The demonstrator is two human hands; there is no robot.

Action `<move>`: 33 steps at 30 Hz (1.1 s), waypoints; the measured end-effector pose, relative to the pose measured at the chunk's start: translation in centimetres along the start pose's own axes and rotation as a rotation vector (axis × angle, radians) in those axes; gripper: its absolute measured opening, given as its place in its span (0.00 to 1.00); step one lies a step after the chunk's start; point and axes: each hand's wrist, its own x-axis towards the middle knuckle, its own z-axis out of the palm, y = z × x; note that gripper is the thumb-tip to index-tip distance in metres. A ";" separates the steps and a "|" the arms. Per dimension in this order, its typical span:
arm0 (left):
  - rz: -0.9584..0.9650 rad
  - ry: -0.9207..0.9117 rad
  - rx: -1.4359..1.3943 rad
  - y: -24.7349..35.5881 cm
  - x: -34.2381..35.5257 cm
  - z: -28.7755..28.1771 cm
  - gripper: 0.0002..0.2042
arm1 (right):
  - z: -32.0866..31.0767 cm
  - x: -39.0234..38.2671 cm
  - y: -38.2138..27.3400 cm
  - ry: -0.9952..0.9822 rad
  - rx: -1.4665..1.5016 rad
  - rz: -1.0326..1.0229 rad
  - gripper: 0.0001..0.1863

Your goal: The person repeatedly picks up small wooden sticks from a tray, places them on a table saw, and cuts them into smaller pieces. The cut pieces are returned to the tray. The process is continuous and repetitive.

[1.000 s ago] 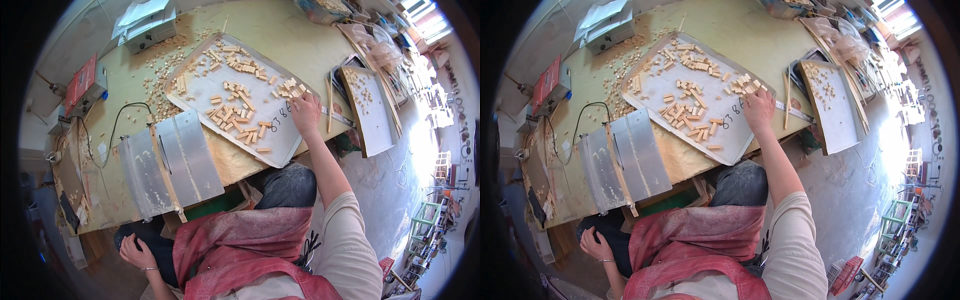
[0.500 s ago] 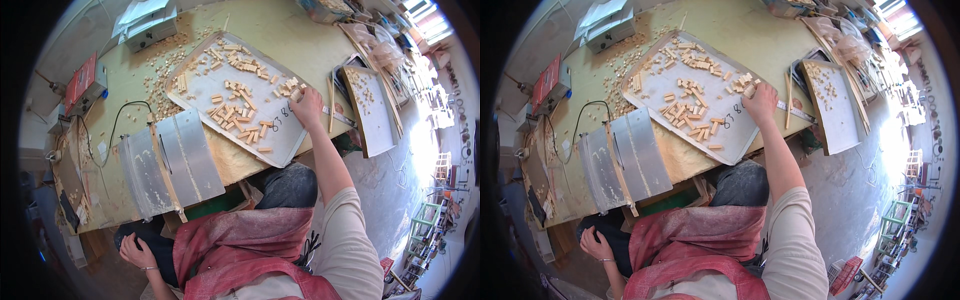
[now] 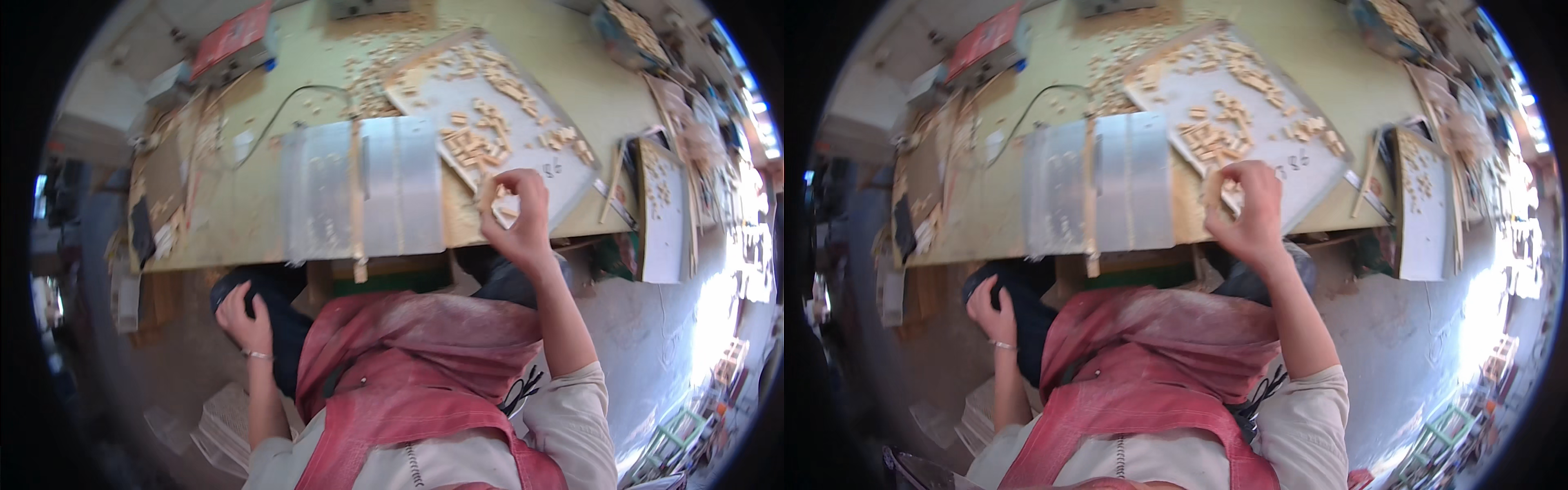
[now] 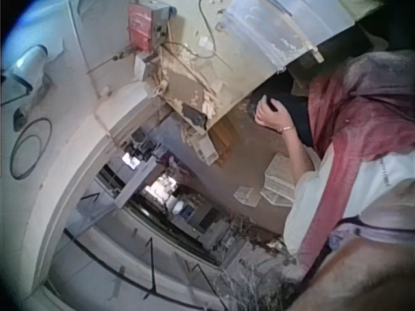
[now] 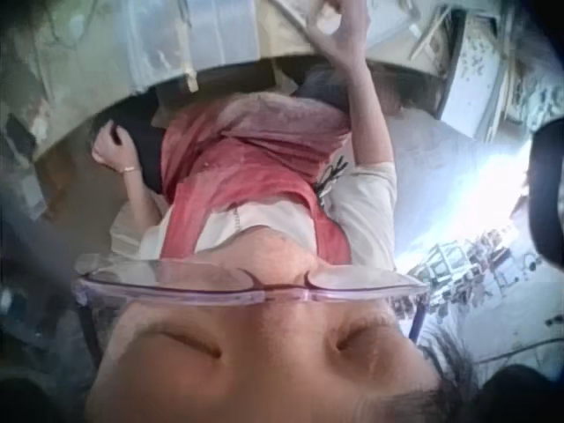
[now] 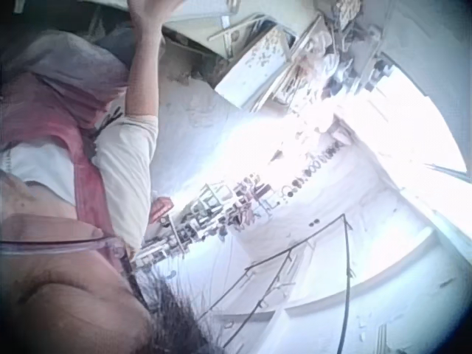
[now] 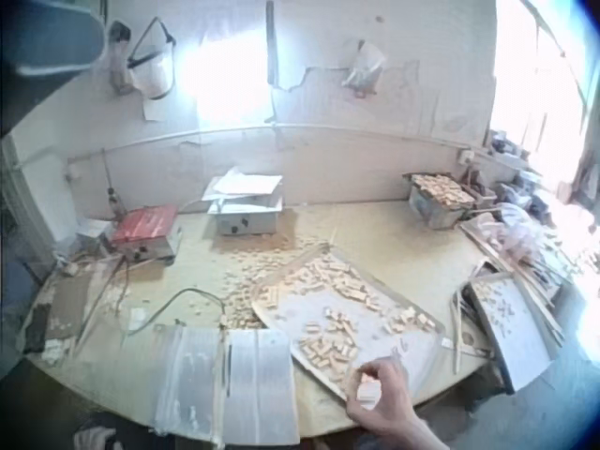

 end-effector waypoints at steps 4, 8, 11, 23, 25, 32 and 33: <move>-0.038 0.035 -0.443 6.3 2.6 -1.8 0.17 | 4.5 0.5 -7.3 -0.270 -0.049 -0.150 0.23; 0.135 -0.100 -0.624 13.0 5.6 -3.4 0.22 | 7.7 0.9 -9.9 -0.422 -0.152 -0.139 0.22; 0.223 -0.209 -0.634 15.5 7.5 -2.4 0.28 | 9.4 1.1 -10.7 -0.463 -0.206 -0.118 0.22; 0.281 -0.410 -0.491 18.5 10.4 2.0 0.31 | 9.6 -2.9 -9.9 -0.245 -0.109 0.046 0.10; 0.277 -0.400 -0.492 18.6 10.5 2.3 0.29 | 10.8 -3.5 -10.1 -0.239 -0.128 0.023 0.09; 0.248 -0.399 -0.521 18.2 10.5 2.7 0.27 | 11.2 -3.4 -10.3 -0.168 -0.130 -0.027 0.07; 0.247 -0.392 -0.527 18.3 10.5 2.7 0.26 | 11.3 -3.5 -10.3 -0.193 -0.139 -0.042 0.08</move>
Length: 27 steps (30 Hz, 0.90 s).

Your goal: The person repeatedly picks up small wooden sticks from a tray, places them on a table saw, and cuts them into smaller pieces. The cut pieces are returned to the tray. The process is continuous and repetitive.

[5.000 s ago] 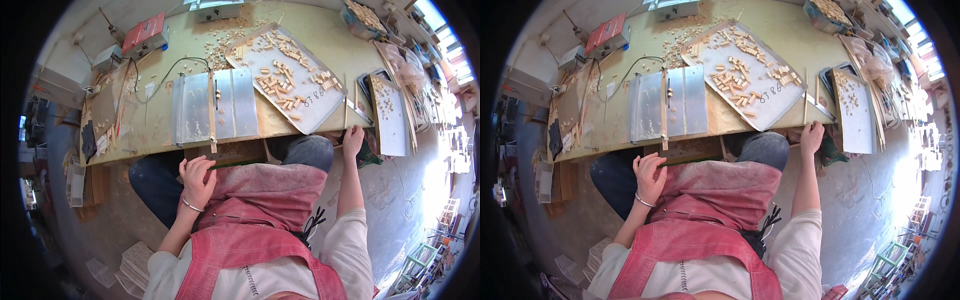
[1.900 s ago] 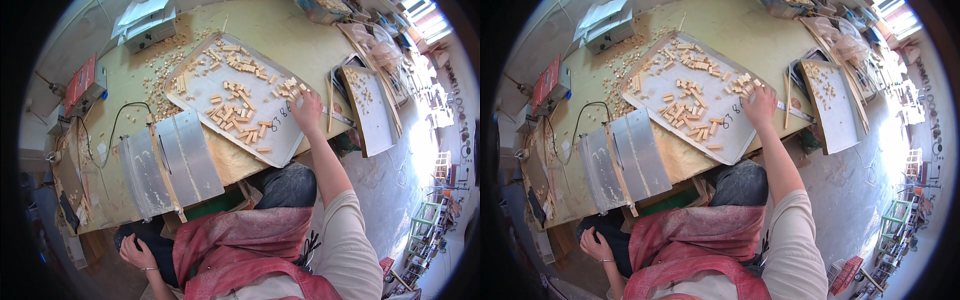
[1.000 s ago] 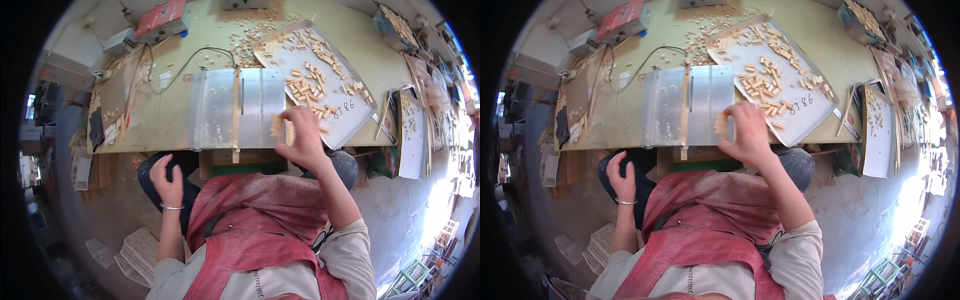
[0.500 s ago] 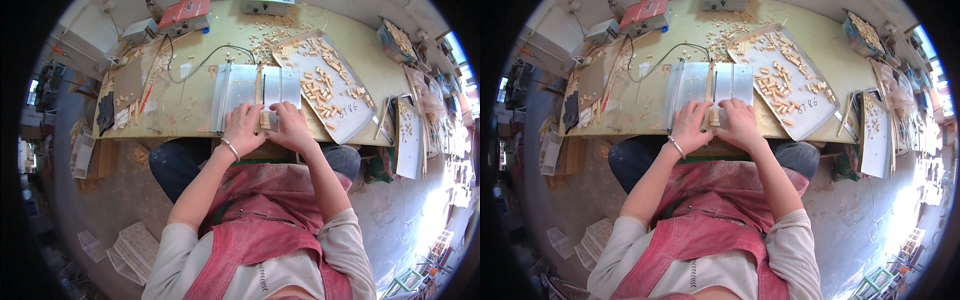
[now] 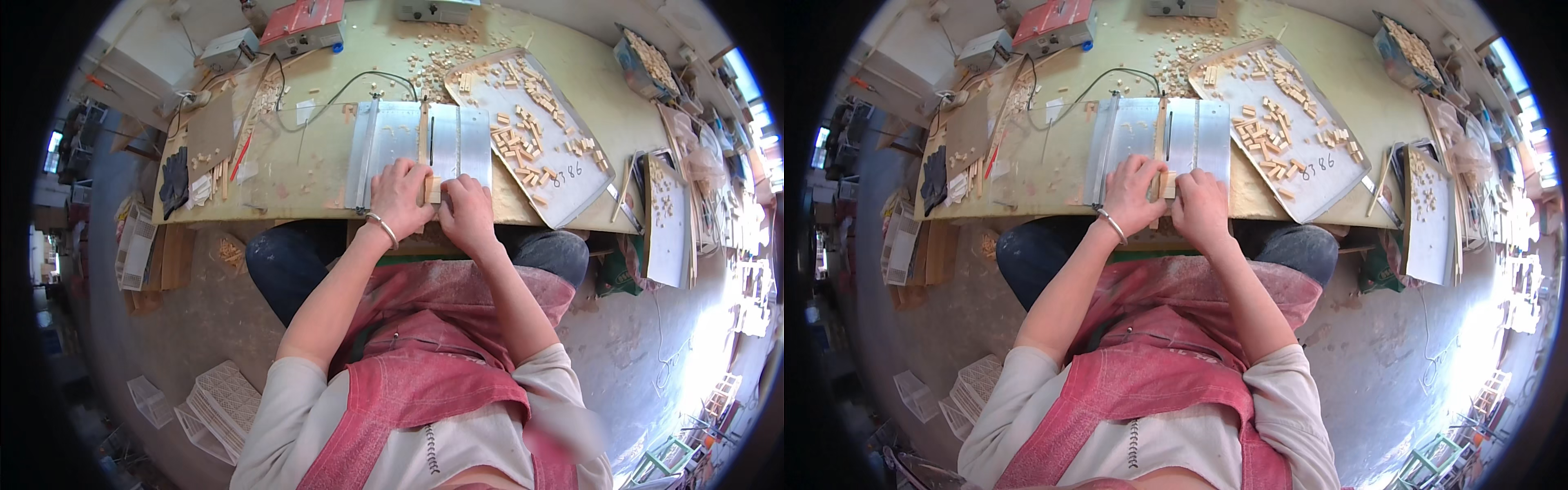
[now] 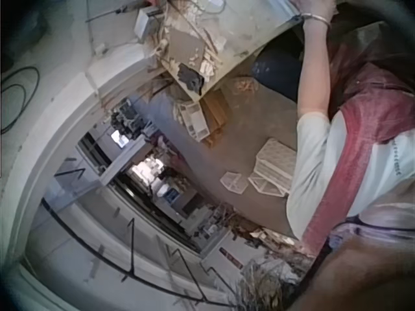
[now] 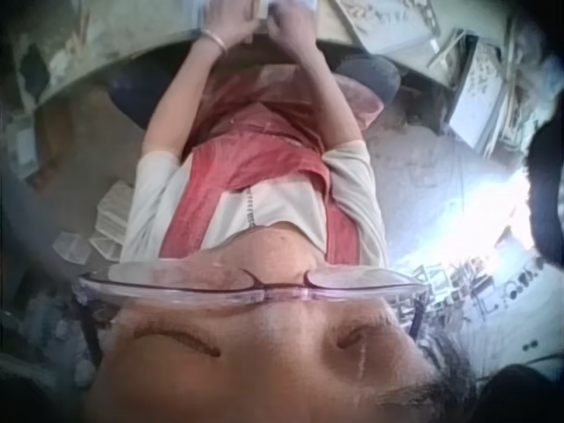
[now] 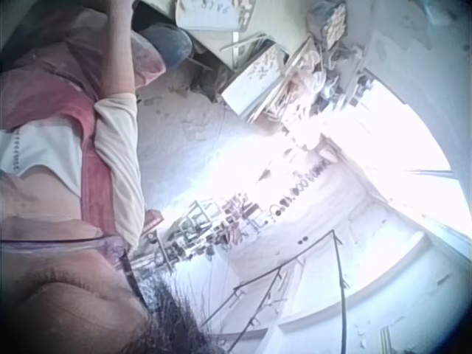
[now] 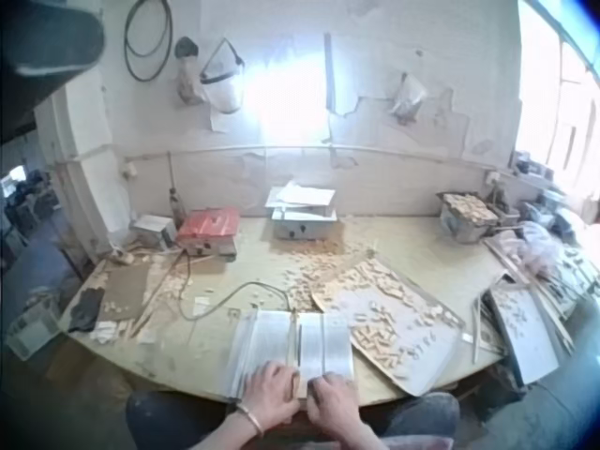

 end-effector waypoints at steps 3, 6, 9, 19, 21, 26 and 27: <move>-0.006 0.004 -0.003 -0.1 0.1 0.2 0.26 | -0.1 -0.4 0.1 -0.014 0.054 0.037 0.09; -0.002 0.019 0.004 -0.2 0.0 0.3 0.27 | -0.1 -0.7 -0.3 -0.055 0.038 0.020 0.12; -0.001 0.024 -0.003 -0.2 0.0 0.3 0.28 | -0.9 -0.5 -0.5 -0.078 0.020 0.007 0.15; 0.007 0.064 -0.020 -0.7 0.2 0.4 0.25 | -2.1 1.2 1.6 -0.188 0.146 -0.026 0.21; -0.045 -0.041 -0.170 -1.8 1.0 0.1 0.24 | -2.3 1.6 1.9 -0.204 0.178 -0.014 0.21; 0.019 -0.081 -0.174 -3.4 2.2 -0.1 0.22 | -2.1 2.2 2.4 -0.181 0.225 -0.026 0.22; 0.030 -0.081 -0.151 -3.3 2.5 -0.2 0.22 | -1.9 2.5 2.5 -0.176 0.225 -0.030 0.22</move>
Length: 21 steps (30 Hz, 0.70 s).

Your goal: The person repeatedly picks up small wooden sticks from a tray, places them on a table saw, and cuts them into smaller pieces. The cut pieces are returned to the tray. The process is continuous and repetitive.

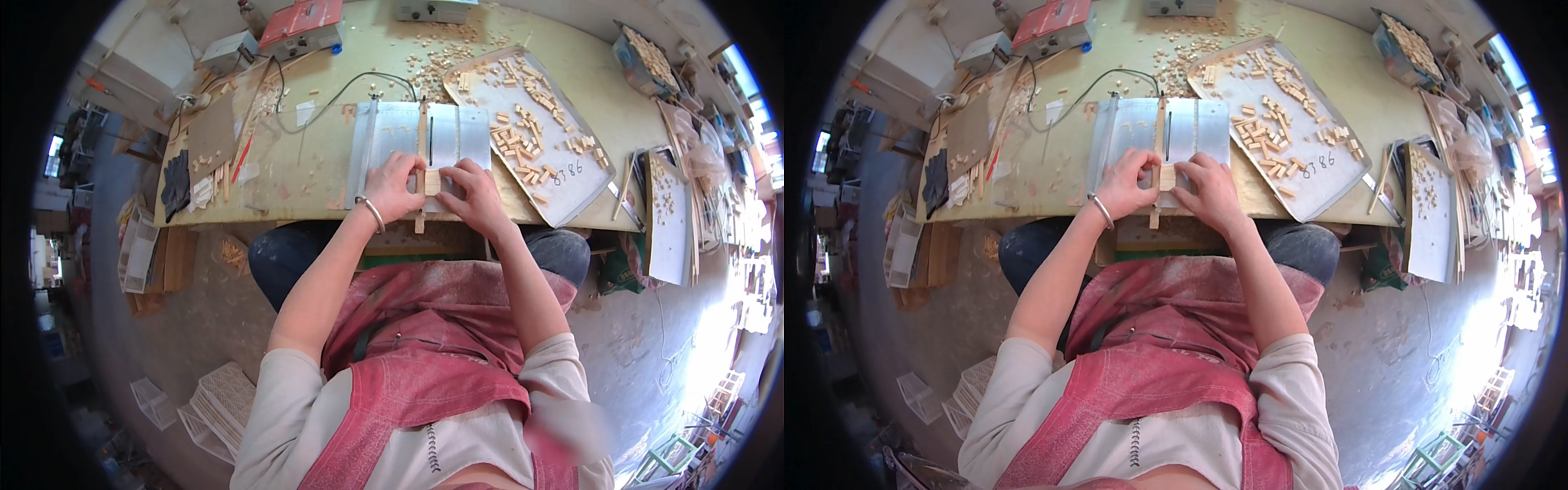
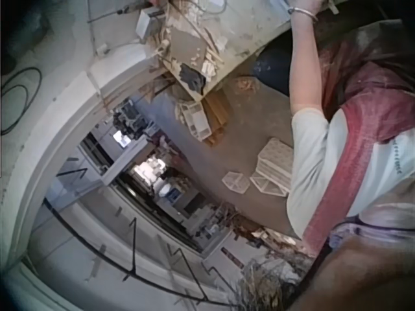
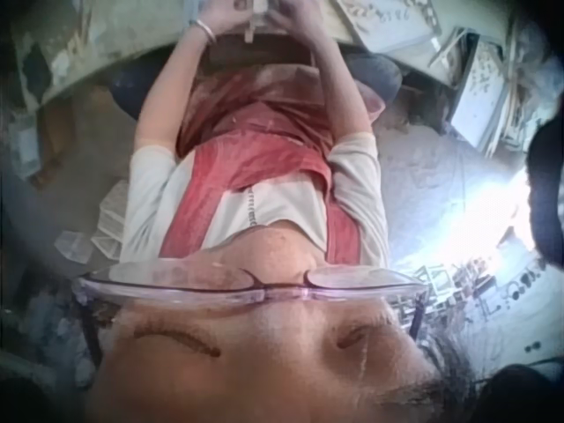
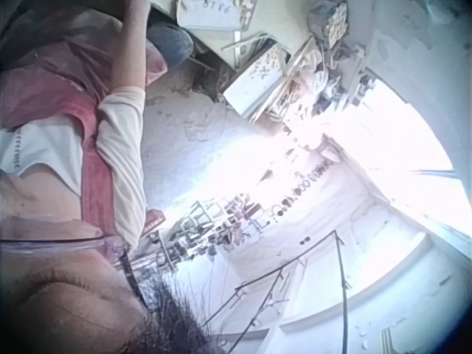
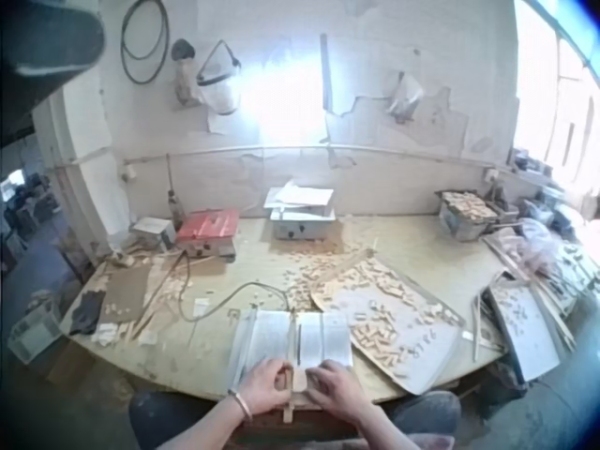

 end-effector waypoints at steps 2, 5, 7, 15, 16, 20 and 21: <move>0.016 0.008 0.032 0.1 0.4 0.0 0.22 | 0.0 0.5 0.3 0.007 0.001 -0.001 0.21; 0.020 0.032 0.034 0.1 0.9 0.1 0.22 | 0.0 1.2 0.5 0.012 0.010 0.006 0.21; 0.008 0.041 0.000 0.0 1.4 0.2 0.22 | 0.0 1.6 0.8 0.017 0.020 0.010 0.20; 0.052 0.082 -0.061 -0.8 2.9 0.2 0.21 | 0.0 3.1 1.7 0.014 0.076 0.012 0.20; 0.054 0.089 -0.072 -0.9 3.0 0.3 0.21 | 0.1 3.2 1.8 0.015 0.080 0.012 0.20; 0.040 0.075 -0.081 -1.1 3.8 0.3 0.21 | 0.2 3.8 2.4 0.004 0.115 0.037 0.19; 0.016 0.051 -0.086 -0.9 4.0 -0.1 0.21 | 0.1 4.1 2.4 -0.001 0.119 0.038 0.19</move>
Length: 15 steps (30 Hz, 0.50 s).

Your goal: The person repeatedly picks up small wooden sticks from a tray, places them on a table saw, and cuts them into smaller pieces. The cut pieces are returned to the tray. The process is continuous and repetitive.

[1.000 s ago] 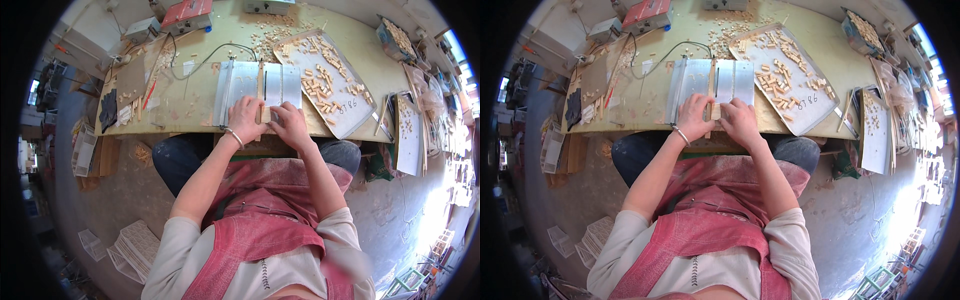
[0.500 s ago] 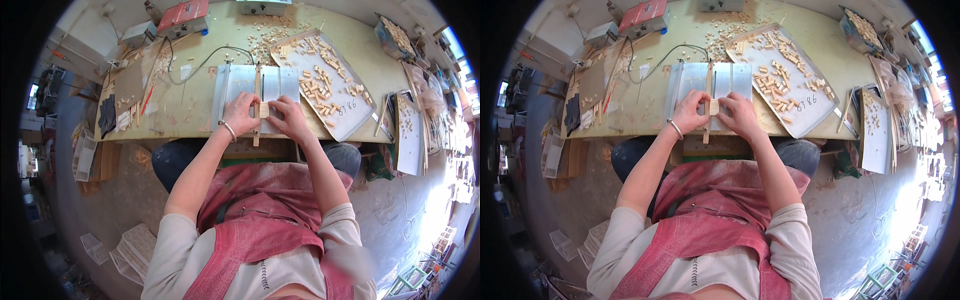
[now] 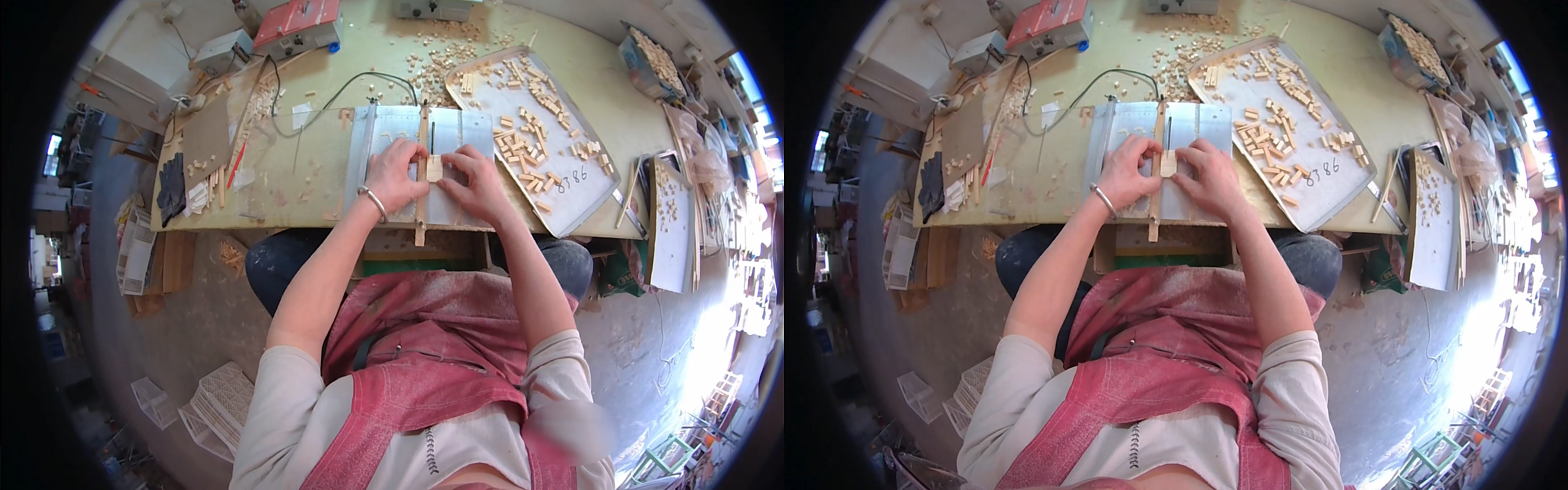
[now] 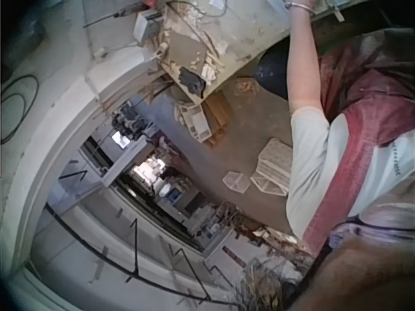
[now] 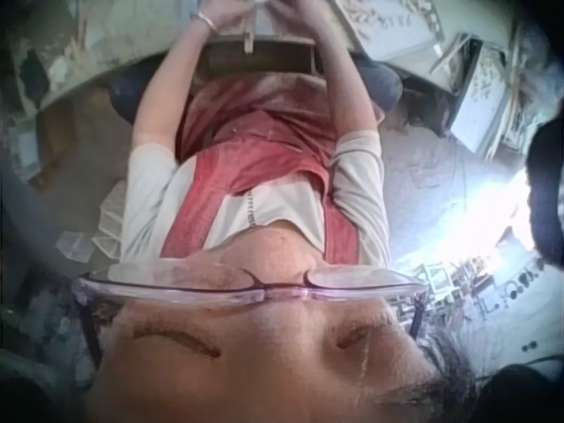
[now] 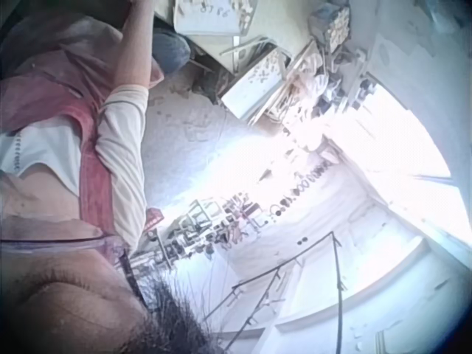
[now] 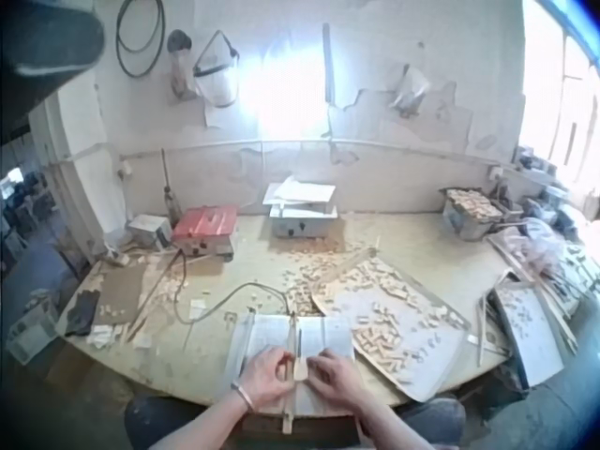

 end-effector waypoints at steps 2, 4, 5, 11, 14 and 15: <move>-0.031 -0.019 -0.004 0.0 0.3 -0.1 0.21 | -0.1 0.4 -0.1 -0.003 0.000 0.005 0.19; -0.038 -0.015 -0.002 -0.1 0.7 -0.1 0.21 | -0.1 0.7 -0.2 0.004 -0.009 0.012 0.19; -0.036 -0.016 0.000 -0.1 0.9 -0.1 0.21 | -0.1 0.9 0.0 0.003 -0.008 0.013 0.20; 0.017 0.021 0.025 -1.0 1.8 0.1 0.22 | -0.3 1.8 0.3 0.002 -0.011 0.012 0.20; -0.049 -0.033 0.010 -0.6 2.3 -0.3 0.22 | -0.4 2.1 0.3 -0.002 -0.021 0.020 0.21; -0.051 -0.038 0.013 -0.6 2.5 -0.3 0.22 | -0.5 2.3 0.4 -0.005 -0.027 0.026 0.21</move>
